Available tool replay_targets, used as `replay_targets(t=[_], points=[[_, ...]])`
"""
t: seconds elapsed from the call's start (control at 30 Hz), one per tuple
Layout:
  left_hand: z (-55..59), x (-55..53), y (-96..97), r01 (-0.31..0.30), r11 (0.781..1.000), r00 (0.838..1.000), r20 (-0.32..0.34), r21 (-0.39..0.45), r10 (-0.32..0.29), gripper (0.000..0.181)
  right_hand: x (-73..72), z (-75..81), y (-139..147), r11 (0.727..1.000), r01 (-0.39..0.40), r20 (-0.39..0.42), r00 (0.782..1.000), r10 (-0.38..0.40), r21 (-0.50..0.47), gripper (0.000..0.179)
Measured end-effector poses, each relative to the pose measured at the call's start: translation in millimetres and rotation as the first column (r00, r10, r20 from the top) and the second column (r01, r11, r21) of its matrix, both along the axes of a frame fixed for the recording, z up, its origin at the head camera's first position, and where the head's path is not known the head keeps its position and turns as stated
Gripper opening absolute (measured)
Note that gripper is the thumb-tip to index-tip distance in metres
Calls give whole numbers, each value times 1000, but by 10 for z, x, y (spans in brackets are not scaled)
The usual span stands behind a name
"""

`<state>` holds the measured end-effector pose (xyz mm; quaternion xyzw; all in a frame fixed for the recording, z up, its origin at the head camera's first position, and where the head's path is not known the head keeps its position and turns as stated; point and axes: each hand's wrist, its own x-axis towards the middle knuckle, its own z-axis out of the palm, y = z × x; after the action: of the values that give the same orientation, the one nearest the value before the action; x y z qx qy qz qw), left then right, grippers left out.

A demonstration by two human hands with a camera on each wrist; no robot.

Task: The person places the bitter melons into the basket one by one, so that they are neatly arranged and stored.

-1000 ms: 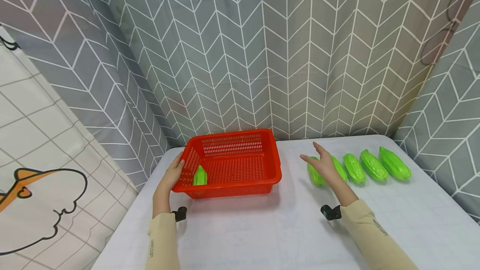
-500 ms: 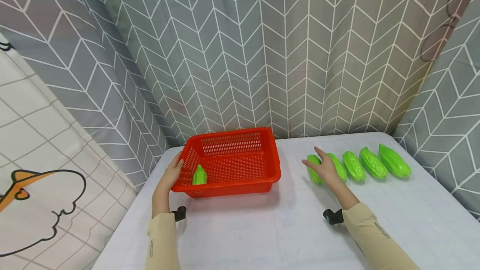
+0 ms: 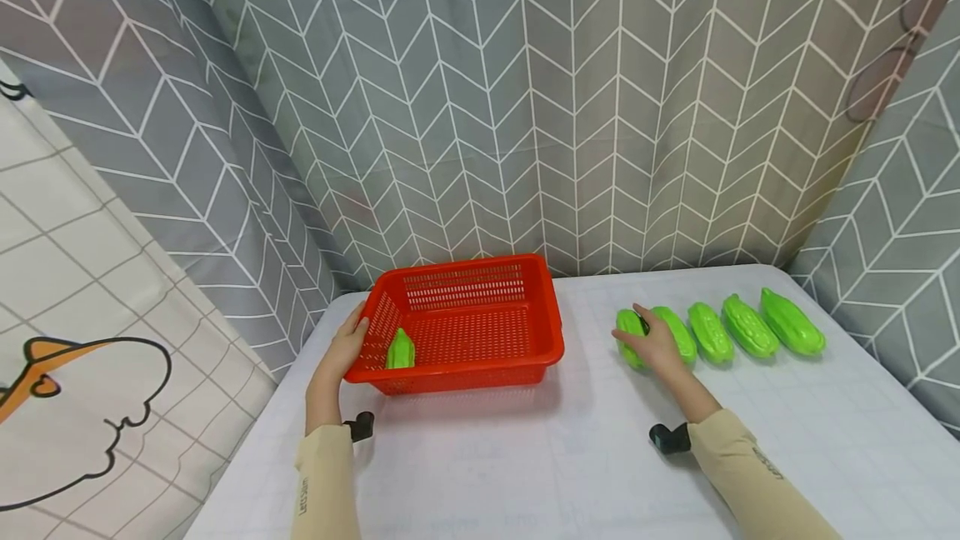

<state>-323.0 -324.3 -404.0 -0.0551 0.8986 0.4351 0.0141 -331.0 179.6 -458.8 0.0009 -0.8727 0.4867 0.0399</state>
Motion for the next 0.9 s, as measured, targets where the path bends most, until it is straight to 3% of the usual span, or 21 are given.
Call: replay_targets(t=[0.3,0.9], points=[[0,-3,9,7,1000,1000,-16,-14,-7,54,9,43,-4,999,-18,82,997,14,48,72],[0,-4,10,0,1000,1000,-22,3,0,52,2,205,-5,1000,-18,96,995,20,-14,74]])
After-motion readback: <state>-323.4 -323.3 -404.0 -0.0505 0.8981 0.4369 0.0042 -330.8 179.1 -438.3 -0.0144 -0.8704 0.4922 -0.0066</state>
